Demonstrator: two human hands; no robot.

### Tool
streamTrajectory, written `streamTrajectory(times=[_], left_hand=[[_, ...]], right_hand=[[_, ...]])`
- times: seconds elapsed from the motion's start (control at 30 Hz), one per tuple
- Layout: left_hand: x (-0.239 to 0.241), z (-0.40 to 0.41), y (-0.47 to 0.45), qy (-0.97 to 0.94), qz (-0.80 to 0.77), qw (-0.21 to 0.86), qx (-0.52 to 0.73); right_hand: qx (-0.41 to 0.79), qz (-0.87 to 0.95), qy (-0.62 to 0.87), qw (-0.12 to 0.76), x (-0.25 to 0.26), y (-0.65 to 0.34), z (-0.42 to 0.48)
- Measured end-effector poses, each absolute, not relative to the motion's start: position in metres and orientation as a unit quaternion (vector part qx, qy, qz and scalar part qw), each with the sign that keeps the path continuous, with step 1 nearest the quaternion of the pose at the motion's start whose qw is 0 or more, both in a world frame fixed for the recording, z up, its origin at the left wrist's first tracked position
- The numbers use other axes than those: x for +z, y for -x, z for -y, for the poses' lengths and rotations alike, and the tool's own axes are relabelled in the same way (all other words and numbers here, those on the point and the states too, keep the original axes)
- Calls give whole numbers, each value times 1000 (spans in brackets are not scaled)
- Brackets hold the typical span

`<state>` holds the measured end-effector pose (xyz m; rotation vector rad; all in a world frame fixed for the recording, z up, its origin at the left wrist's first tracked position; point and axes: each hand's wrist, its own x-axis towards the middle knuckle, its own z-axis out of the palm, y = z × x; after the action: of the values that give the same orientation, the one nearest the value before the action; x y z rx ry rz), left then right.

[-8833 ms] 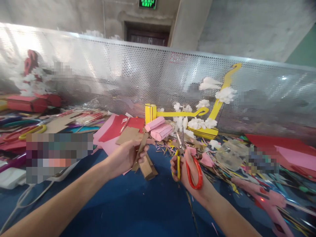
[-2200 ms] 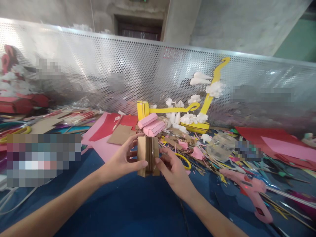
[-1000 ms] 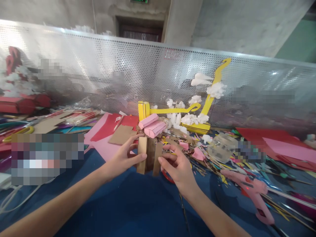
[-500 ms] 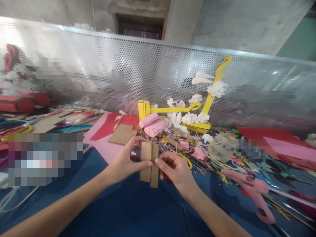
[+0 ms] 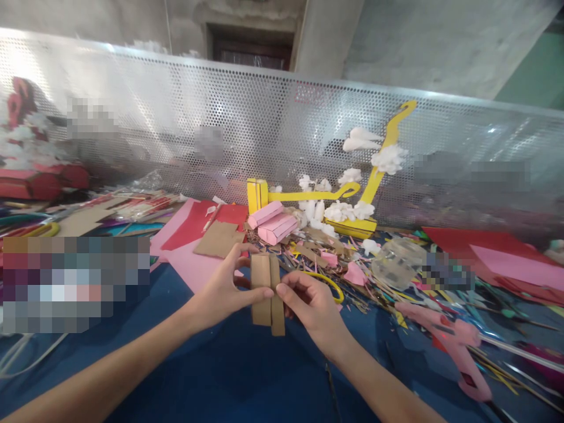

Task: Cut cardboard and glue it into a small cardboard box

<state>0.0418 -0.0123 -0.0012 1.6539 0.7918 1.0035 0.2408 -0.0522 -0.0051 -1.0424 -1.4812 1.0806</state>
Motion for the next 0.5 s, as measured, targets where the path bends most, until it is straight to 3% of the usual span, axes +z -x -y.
streamTrajectory(times=[0.33,0.5], left_hand=[[9,-5,-26,-614,-370,508,477],[2,-16,-13,-639,-453,514,352]], right_hand=[[400,563,468,551,-17,-254,39],[413,542,482,551,-23,-259,33]])
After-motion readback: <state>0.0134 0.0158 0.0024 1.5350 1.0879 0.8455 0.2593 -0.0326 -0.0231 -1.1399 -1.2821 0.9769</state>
